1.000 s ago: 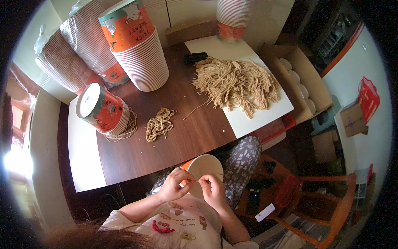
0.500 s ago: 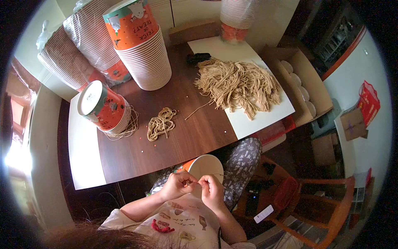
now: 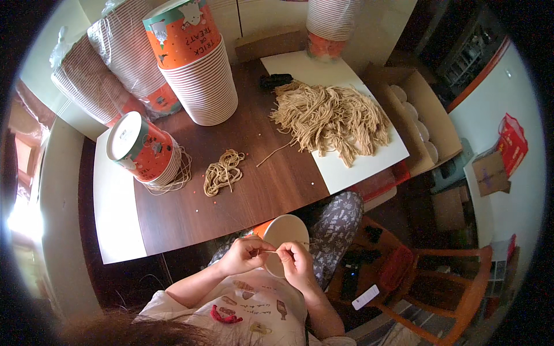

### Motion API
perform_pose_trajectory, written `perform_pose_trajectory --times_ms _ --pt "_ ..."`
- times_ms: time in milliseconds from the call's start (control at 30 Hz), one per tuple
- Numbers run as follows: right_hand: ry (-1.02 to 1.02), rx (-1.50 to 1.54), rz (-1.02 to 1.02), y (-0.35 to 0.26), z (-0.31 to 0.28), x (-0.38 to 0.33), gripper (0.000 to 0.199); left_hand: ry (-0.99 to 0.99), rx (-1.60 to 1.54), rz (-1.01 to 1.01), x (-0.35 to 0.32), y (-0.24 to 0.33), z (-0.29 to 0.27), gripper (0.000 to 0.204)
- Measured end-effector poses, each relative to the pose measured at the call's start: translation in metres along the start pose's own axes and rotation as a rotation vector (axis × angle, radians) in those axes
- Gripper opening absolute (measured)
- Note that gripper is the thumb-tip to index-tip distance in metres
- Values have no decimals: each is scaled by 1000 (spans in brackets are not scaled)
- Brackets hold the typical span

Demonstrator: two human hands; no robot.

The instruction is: The recorder is attaching lengths of string to decorative paper buckets to serve as handles.

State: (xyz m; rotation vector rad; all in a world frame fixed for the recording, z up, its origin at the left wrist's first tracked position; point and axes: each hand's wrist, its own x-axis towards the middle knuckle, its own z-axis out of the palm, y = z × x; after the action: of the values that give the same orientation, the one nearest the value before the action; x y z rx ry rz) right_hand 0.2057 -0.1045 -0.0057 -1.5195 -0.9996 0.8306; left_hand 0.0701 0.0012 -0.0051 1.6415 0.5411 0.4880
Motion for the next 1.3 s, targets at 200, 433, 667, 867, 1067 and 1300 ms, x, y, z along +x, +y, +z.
perform_pose_trajectory --times_ms 200,433,667,867,1067,1300 --pt "-155 106 -21 3 -11 2 25 -83 167 154 4 1 -8 11" --pt "-106 505 65 4 -9 0 25 -106 261 266 5 5 -7 8" --pt "-70 826 173 1 -5 -3 23 -94 294 307 3 6 -3 8" --pt "-184 569 230 1 -20 -1 21 -57 333 364 3 4 -1 11" --pt "-188 324 47 -24 -20 8 19 92 496 357 5 24 1 19" --pt "-209 183 -11 -22 -18 5 20 96 495 374 3 24 -2 17"
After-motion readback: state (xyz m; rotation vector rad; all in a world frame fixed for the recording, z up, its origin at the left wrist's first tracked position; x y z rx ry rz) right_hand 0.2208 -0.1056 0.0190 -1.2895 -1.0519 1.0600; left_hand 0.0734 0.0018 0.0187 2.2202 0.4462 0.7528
